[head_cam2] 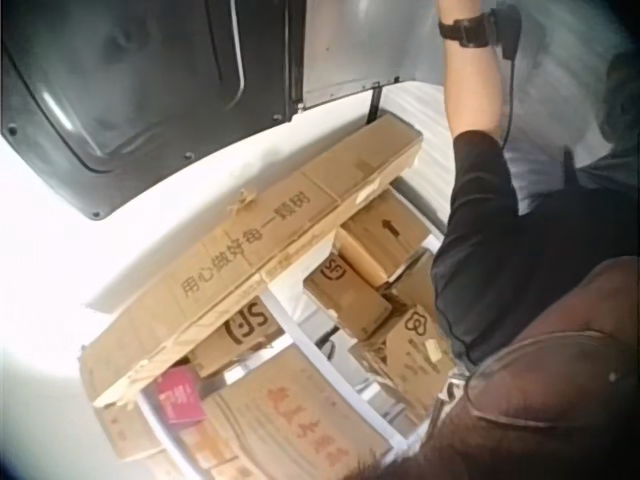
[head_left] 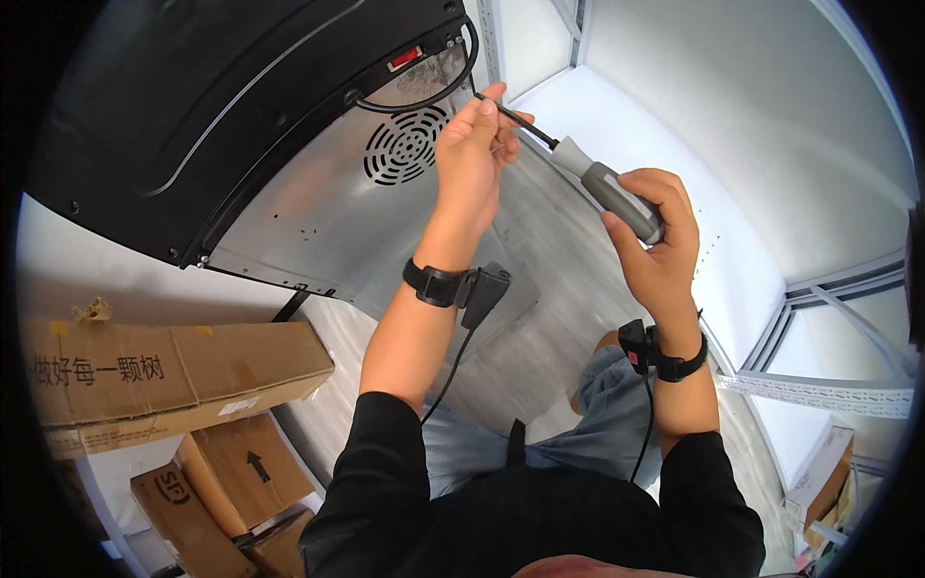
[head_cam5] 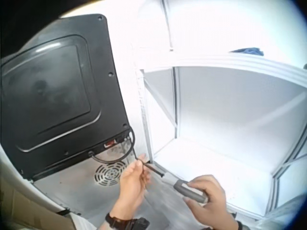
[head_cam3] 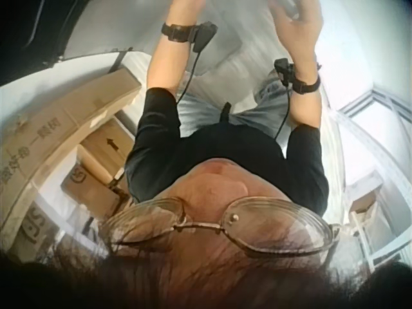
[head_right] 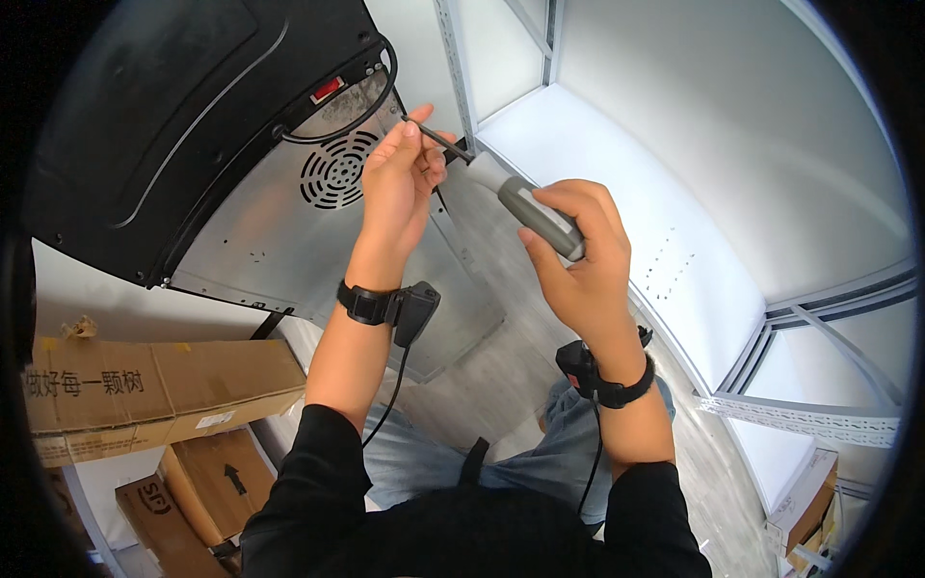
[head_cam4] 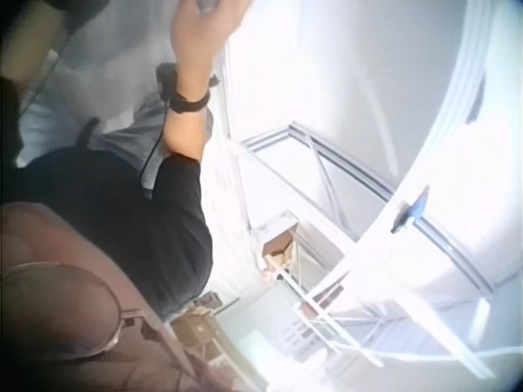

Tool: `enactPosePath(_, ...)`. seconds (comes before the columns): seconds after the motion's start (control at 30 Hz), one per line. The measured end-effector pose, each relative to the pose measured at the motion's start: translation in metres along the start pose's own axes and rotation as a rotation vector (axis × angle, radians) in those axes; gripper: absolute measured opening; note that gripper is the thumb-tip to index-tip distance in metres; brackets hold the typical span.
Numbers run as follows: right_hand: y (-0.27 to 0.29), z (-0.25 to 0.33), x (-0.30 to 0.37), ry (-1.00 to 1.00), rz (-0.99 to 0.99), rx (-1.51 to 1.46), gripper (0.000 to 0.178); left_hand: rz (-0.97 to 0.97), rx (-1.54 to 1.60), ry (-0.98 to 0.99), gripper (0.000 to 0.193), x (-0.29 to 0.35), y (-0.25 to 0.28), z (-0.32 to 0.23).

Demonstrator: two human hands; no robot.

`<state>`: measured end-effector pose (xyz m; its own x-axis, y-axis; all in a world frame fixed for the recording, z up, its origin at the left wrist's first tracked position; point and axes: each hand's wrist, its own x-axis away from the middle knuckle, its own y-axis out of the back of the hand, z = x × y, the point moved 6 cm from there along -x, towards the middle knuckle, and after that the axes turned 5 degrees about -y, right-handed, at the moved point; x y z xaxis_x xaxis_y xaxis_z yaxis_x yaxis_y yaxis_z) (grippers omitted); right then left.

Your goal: The person uses a screwdriver to remove screws from the back of a black electronic device, then attaches a metal backplate and secures it with screws. The person handles the device and backplate throughout the process.

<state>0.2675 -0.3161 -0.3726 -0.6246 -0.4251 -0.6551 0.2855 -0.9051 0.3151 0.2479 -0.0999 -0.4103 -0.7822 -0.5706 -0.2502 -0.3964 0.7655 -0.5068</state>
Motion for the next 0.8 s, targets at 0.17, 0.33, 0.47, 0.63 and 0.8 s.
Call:
enactPosePath(0.17, -0.013, 0.007, 0.0, 0.005, -0.028, 0.019, 0.034, -0.014, 0.021, -0.021, 0.038, -0.008, 0.008, -0.002)
enactPosePath(0.33, -0.015, 0.004, 0.003, 0.042, -0.057, 0.036, 0.034, 0.005, 0.0, -0.033, 0.037, -0.011, 0.007, -0.001)
enactPosePath(0.47, -0.015, 0.001, 0.003, 0.009, -0.058, 0.034, 0.034, -0.01, -0.016, -0.05, 0.036, -0.009, 0.008, -0.001)
enactPosePath(0.63, -0.018, -0.007, 0.004, -0.187, -0.082, -0.032, 0.033, -0.005, 0.024, -0.023, 0.038, -0.01, 0.008, 0.0)
enactPosePath(0.8, -0.019, -0.014, 0.005, -0.429, -0.075, -0.127, 0.046, -0.019, 0.066, 0.031, 0.032, -0.006, 0.0, -0.004)
